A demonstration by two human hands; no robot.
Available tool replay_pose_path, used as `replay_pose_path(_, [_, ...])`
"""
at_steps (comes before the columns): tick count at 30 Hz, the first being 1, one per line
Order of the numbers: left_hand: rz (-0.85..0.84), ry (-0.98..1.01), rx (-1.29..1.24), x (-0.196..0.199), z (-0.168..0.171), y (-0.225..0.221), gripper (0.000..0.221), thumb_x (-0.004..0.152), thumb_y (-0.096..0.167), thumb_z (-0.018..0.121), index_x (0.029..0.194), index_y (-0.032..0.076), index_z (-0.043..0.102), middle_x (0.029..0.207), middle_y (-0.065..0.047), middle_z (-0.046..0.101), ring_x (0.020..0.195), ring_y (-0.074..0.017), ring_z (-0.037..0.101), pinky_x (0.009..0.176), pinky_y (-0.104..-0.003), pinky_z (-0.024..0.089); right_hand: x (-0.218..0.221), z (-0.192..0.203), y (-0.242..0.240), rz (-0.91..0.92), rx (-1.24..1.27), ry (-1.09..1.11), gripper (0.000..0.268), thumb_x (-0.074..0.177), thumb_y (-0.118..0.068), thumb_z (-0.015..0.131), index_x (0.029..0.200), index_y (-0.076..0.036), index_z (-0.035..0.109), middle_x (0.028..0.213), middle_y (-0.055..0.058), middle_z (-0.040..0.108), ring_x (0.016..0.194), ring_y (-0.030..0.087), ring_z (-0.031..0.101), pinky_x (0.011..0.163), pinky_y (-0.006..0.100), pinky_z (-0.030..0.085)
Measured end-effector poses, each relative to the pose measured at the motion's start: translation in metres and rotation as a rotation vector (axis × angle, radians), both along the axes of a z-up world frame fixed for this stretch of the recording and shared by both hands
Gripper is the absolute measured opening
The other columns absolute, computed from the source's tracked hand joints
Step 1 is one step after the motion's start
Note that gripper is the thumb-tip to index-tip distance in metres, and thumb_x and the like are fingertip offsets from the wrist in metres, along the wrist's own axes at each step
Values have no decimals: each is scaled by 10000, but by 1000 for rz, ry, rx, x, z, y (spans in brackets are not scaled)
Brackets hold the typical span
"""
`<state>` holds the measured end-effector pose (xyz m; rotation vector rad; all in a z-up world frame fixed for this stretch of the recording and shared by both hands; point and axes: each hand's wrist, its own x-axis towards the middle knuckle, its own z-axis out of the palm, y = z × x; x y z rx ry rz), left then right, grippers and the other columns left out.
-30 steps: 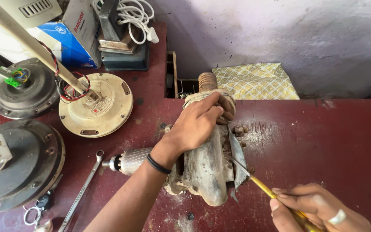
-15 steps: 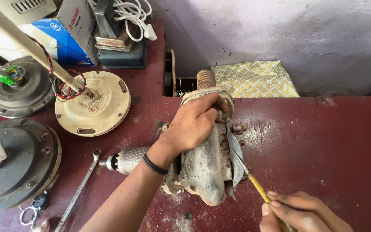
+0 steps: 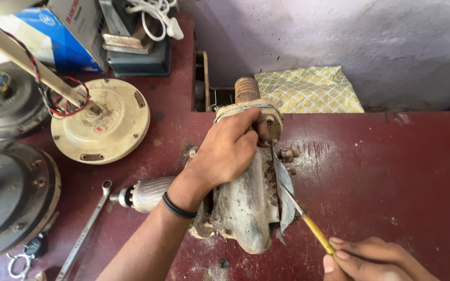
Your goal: The person uses a screwdriver to scrape and pry at the housing of a dirty electric motor on a red workbench. They repeatedly scrape the seams and edges, then rotate the motor to access different sides, continuing the scraping throughout the clip.
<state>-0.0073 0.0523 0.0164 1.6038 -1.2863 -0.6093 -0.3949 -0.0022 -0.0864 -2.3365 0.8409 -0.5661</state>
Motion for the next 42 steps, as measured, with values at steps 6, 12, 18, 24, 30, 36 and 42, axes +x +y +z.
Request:
replay_pose_path(6, [-62, 51, 153, -2, 12, 1, 277, 745, 260, 655, 956, 84, 687, 919, -75, 761, 892, -216, 748, 850, -361, 553, 89, 101, 42, 252, 119, -69, 197, 792, -47, 800, 962, -144, 829, 923, -9, 775, 869, 98, 769, 820, 244, 589])
replay_pose_path(12, [-63, 65, 116, 3, 2, -3, 312, 801, 293, 573, 1005, 93, 699, 1008, -86, 757, 983, -211, 707, 899, -343, 524, 161, 161, 56, 71, -316, -350, 168, 764, 24, 786, 824, -15, 634, 808, 90, 717, 728, 137, 734, 628, 269, 572])
replay_pose_path(18, [-250, 132, 226, 8, 1, -6, 435, 707, 212, 731, 1114, 69, 672, 1047, -108, 738, 1036, -270, 708, 959, -350, 540, 132, 177, 62, -134, -342, -497, 134, 796, 52, 772, 835, -8, 659, 870, 94, 723, 656, 71, 665, 515, 184, 471])
replay_pose_path(24, [-464, -325, 576, -1, 28, -34, 772, 640, 143, 777, 1380, 95, 562, 1316, -148, 664, 1189, -297, 658, 1038, -382, 513, 92, 167, 78, -249, -176, -438, 94, 809, 55, 772, 831, 33, 683, 849, 129, 719, 581, 78, 555, 560, 189, 420])
replay_pose_path(30, [-453, -743, 685, -24, 54, -63, 540, 874, 145, 680, 1407, 140, 592, 1433, -62, 604, 1303, -296, 560, 1094, -459, 447, 63, 163, 79, -224, -40, -608, 79, 927, 63, 725, 887, 82, 660, 869, 159, 695, 672, 113, 678, 595, 182, 516])
replay_pose_path(36, [-165, -598, 550, -17, 59, -67, 471, 920, 71, 598, 1388, 124, 617, 1398, -162, 616, 1271, -300, 626, 1119, -413, 512, 38, 169, 87, -250, -28, -697, 97, 976, 78, 686, 918, 93, 610, 921, 170, 687, 720, 140, 698, 685, 204, 572])
replay_pose_path(42, [-311, -524, 757, -17, 65, -33, 835, 795, 96, 714, 1554, 148, 371, 1528, -162, 430, 1398, -361, 444, 1124, -546, 426, 37, 158, 84, -237, 26, -697, 97, 986, 99, 669, 905, 110, 617, 850, 183, 669, 665, 161, 676, 647, 228, 552])
